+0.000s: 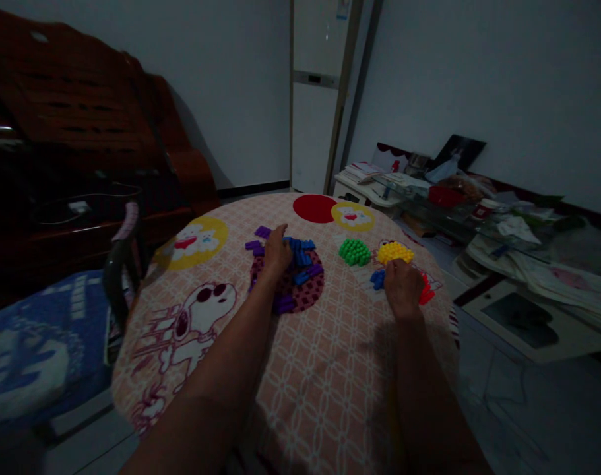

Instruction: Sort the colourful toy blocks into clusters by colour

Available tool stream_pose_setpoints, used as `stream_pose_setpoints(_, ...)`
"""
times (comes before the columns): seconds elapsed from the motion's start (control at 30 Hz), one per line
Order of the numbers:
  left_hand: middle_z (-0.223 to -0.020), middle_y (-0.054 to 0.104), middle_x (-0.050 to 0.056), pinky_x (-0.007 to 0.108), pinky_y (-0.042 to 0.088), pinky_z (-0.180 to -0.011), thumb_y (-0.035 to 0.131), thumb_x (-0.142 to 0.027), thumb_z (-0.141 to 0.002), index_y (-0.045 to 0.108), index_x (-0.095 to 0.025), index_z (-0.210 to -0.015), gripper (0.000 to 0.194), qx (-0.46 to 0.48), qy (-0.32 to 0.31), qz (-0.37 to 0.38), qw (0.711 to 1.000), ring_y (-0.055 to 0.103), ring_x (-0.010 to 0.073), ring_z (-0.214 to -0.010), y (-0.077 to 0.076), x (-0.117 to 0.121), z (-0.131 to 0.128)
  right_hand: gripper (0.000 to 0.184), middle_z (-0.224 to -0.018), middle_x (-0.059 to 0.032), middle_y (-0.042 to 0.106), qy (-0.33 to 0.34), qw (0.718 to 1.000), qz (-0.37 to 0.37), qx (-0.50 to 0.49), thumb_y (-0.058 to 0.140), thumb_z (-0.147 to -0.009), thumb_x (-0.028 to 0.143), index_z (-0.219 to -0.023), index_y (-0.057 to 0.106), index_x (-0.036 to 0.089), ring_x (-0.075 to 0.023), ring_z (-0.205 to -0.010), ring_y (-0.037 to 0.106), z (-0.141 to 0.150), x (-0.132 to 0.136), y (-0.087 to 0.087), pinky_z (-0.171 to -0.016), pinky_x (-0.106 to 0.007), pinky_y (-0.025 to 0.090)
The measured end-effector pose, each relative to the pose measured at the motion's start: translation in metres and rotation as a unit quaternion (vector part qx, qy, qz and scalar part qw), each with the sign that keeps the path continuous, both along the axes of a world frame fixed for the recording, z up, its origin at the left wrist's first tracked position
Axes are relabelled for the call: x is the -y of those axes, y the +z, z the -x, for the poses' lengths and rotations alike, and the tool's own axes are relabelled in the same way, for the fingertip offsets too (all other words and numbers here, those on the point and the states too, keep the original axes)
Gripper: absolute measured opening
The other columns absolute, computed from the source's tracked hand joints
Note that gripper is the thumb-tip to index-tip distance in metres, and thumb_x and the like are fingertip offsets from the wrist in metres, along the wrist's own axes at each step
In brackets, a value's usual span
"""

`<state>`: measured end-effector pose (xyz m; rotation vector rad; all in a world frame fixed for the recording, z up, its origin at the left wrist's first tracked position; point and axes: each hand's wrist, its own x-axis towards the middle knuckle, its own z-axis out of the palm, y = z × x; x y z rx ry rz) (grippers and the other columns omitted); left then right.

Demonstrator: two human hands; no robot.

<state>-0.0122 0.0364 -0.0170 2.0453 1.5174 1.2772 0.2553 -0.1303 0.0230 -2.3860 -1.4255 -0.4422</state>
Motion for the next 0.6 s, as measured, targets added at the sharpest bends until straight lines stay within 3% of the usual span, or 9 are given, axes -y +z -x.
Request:
stream_pose_setpoints(0.13, -0.148, 0.052, 0.018, 0.045, 0.037, -0.117, 0.051, -0.015, -0.087, 0.047, -0.011, -0.145, 0.059, -0.151, -0.064, 0.04, 0.986, 0.048, 0.0292, -0.138, -0.014, -0.002, -0.006, 0.034, -0.081, -0.0119, 0.072, 0.04, 0.997, -0.06, -0.026, 0.042, -0.1, 0.029, -0.09, 0.07, 0.013, -0.017, -0.068, 0.062, 0.008, -0.002, -0.005, -0.063, -0.028, 0.03)
stream_pose_setpoints(0.27, -0.148, 0.05, 0.02, 0.049, 0.032, -0.118, 0.054, -0.034, -0.093, 0.053, -0.014, -0.141, 0.053, -0.239, -0.055, 0.063, 0.967, 0.044, 0.0332, -0.139, -0.016, 0.002, -0.017, 0.035, -0.08, -0.0113, 0.072, 0.096, 0.991, -0.088, -0.037, 0.04, -0.1, 0.029, -0.085, 0.069, 0.014, -0.0166, -0.069, 0.059, 0.021, -0.004, -0.009, -0.064, -0.028, 0.03)
stream_pose_setpoints(0.43, -0.133, 0.062, 0.017, 0.05, 0.035, -0.115, 0.069, -0.033, -0.083, 0.071, -0.019, -0.114, 0.034, -0.199, -0.108, 0.063, 0.972, 0.052, 0.0346, -0.13, -0.009, 0.001, -0.01, 0.035, -0.08, -0.0094, 0.071, 0.149, 0.984, -0.08, -0.048, 0.039, -0.099, 0.028, -0.084, 0.068, 0.017, -0.0172, -0.072, 0.059, 0.029, -0.006, -0.014, -0.067, -0.028, 0.032)
stream_pose_setpoints(0.6, -0.108, 0.07, 0.009, 0.038, 0.048, -0.1, 0.083, -0.031, -0.063, 0.074, -0.021, -0.093, 0.033, -0.128, -0.212, 0.097, 0.964, 0.064, 0.0286, -0.107, 0.0, 0.001, 0.009, 0.034, -0.082, -0.0099, 0.071, 0.176, 0.98, -0.075, -0.056, 0.041, -0.098, 0.031, -0.084, 0.069, 0.017, -0.0179, -0.076, 0.059, 0.035, -0.008, -0.019, -0.068, -0.027, 0.034)
